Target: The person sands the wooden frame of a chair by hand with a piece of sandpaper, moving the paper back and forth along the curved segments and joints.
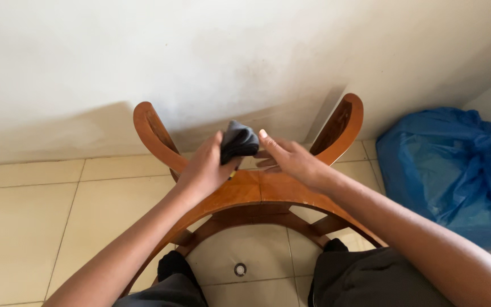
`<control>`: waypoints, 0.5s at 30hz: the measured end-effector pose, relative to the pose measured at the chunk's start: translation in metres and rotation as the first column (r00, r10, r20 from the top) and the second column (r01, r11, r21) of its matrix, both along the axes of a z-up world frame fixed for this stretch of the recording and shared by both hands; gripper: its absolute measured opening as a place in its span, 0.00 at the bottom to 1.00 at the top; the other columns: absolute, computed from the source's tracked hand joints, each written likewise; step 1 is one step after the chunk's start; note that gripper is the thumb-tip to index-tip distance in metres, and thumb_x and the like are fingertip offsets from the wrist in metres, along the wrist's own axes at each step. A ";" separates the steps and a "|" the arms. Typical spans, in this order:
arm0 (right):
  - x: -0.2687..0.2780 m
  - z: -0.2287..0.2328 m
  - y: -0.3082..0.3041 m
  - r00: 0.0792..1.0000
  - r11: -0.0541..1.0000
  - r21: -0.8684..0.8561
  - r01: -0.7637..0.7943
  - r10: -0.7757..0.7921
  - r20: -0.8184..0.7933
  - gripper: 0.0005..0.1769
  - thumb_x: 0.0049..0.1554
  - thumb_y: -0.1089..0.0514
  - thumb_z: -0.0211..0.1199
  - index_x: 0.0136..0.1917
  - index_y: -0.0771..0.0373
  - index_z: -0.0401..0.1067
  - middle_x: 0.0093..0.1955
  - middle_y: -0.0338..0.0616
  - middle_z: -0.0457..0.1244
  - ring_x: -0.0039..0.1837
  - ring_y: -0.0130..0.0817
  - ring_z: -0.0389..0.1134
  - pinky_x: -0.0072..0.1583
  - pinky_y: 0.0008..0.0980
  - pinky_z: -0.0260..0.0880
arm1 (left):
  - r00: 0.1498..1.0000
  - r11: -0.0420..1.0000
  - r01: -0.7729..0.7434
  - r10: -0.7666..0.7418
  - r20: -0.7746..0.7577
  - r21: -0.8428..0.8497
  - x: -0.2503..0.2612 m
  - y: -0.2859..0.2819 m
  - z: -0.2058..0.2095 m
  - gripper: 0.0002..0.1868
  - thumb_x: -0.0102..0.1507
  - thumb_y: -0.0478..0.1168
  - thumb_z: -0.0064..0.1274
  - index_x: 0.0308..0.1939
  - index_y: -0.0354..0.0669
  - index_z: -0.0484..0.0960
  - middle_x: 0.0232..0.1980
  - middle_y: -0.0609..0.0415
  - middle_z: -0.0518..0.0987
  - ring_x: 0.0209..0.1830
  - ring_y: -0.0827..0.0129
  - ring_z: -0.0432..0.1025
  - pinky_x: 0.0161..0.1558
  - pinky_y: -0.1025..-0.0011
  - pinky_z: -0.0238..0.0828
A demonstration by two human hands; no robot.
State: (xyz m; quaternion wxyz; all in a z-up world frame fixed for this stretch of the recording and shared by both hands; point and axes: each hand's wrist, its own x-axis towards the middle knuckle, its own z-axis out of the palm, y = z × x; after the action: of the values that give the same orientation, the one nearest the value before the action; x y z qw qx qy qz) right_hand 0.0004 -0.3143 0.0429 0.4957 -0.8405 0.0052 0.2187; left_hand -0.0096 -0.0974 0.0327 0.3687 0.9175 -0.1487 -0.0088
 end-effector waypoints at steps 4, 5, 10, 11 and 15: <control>-0.014 0.005 0.008 0.994 0.911 0.400 -0.101 0.105 0.010 0.48 0.61 0.27 0.43 0.81 0.60 0.48 0.78 0.49 0.54 0.79 0.36 0.54 0.75 0.43 0.58 | 0.995 0.993 0.068 -0.074 -0.059 -0.096 -0.004 -0.015 0.014 0.20 0.69 0.48 0.54 0.52 0.33 0.72 0.44 0.41 0.80 0.41 0.56 0.77 0.42 0.61 0.73; -0.016 0.007 0.011 0.996 0.879 0.469 -0.092 0.091 0.024 0.47 0.60 0.29 0.45 0.82 0.57 0.45 0.80 0.47 0.51 0.81 0.35 0.50 0.76 0.44 0.56 | 0.995 0.993 0.071 -0.077 -0.057 -0.097 -0.004 -0.016 0.014 0.20 0.69 0.48 0.54 0.52 0.33 0.72 0.44 0.41 0.80 0.41 0.56 0.77 0.42 0.61 0.73; -0.022 0.001 0.017 0.995 0.868 0.491 -0.071 0.027 0.097 0.46 0.60 0.34 0.54 0.81 0.60 0.49 0.73 0.49 0.59 0.77 0.36 0.58 0.73 0.40 0.61 | 1.000 0.961 0.026 -0.024 0.013 -0.276 -0.001 -0.020 0.012 0.16 0.68 0.47 0.50 0.47 0.35 0.76 0.34 0.46 0.82 0.30 0.61 0.78 0.34 0.63 0.74; -0.020 -0.003 0.017 0.988 0.880 0.468 -0.076 0.004 0.154 0.45 0.61 0.36 0.56 0.81 0.63 0.51 0.71 0.52 0.62 0.76 0.36 0.59 0.73 0.37 0.59 | 1.000 0.960 0.031 -0.028 0.015 -0.277 -0.002 -0.022 0.013 0.16 0.68 0.47 0.50 0.47 0.35 0.76 0.34 0.46 0.82 0.30 0.61 0.78 0.34 0.63 0.74; -0.018 -0.019 0.013 0.988 0.856 0.505 0.106 -0.149 0.043 0.43 0.59 0.39 0.60 0.79 0.60 0.52 0.68 0.47 0.63 0.72 0.32 0.61 0.71 0.34 0.61 | 0.998 0.978 -0.001 0.015 0.068 -0.207 0.000 -0.029 0.008 0.17 0.69 0.48 0.50 0.43 0.34 0.76 0.29 0.41 0.79 0.25 0.56 0.73 0.29 0.59 0.66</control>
State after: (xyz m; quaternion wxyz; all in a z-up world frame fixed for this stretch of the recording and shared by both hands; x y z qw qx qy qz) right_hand -0.0175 -0.3013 0.0243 0.7101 -0.6888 -0.0162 0.1450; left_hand -0.0098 -0.1264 0.0411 0.4568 0.8746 -0.1578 0.0397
